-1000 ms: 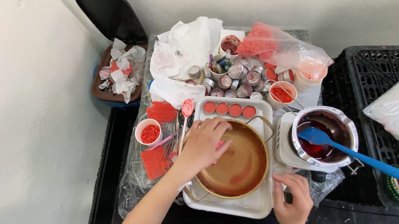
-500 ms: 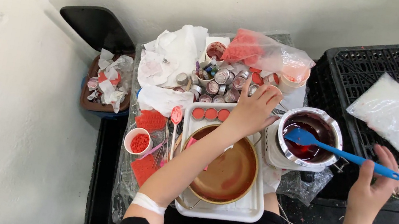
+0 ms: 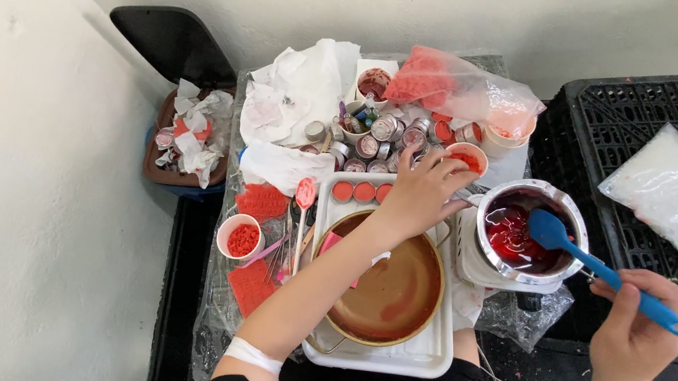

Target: Making small red wax-based products by melting material and using molds.

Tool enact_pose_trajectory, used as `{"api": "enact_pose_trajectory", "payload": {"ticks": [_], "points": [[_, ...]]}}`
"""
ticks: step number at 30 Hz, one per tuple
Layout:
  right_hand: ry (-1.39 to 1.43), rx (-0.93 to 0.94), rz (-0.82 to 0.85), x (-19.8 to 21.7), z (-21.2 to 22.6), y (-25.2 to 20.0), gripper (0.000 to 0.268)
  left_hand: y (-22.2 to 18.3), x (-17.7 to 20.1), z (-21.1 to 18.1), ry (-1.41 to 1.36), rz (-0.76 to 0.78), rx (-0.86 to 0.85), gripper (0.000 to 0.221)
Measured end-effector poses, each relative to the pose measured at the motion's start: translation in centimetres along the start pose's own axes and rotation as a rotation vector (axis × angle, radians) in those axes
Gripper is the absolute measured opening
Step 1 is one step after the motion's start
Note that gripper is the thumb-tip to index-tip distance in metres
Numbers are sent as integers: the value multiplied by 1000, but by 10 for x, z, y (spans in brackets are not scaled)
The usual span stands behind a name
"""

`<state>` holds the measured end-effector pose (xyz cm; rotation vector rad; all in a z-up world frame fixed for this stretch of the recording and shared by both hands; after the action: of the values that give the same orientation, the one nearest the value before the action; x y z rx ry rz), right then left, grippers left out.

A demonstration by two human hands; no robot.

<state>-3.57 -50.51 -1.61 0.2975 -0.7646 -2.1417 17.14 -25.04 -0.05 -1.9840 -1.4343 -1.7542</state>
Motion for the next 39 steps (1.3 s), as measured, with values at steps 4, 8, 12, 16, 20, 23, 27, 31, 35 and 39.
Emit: {"api": "enact_pose_trajectory", "payload": {"ticks": [4, 8, 12, 16, 20, 23, 27, 31, 35, 39], "points": [[-27, 82, 46, -8, 10, -5, 16, 3, 16, -2, 74, -61, -3, 63], [-38, 94, 15, -5, 6, -11, 17, -20, 45, 8, 34, -73, 43, 66], [-19, 92, -3, -1, 4, -17, 16, -76, 71, 18, -2, 128, 172, 38], [7, 104, -28, -3, 4, -24, 17, -136, 63, 28, 178, 231, 161, 38], [-5, 84, -30, -4, 1, -25, 16, -161, 57, 35, 438, 321, 187, 32], [0, 68, -33, -4, 2, -27, 16, -165, 60, 30, 450, 257, 142, 43], [-29, 69, -27, -6, 6, -27, 14, -155, 60, 24, 536, 150, 83, 47], [-15, 61, -31, -7, 11, -24, 13, -149, 54, 31, 485, 259, 183, 30], [-48, 64, -11, -8, 14, -23, 17, -139, 61, 35, 265, 347, 150, 20], [-19, 42, -18, -7, 12, -25, 18, -114, 80, 26, -263, 549, 239, 17]]}}
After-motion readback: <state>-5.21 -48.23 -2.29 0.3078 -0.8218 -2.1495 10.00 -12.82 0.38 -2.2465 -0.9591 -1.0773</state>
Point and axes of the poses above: each hand's wrist, its own y-axis towards the middle knuckle, its own x-axis out of the back of the hand, z = x × y, the point moved 1 cm from there along y, towards the middle knuckle, and after that the axes turned 7 degrees about x, right-handed, at the moved point
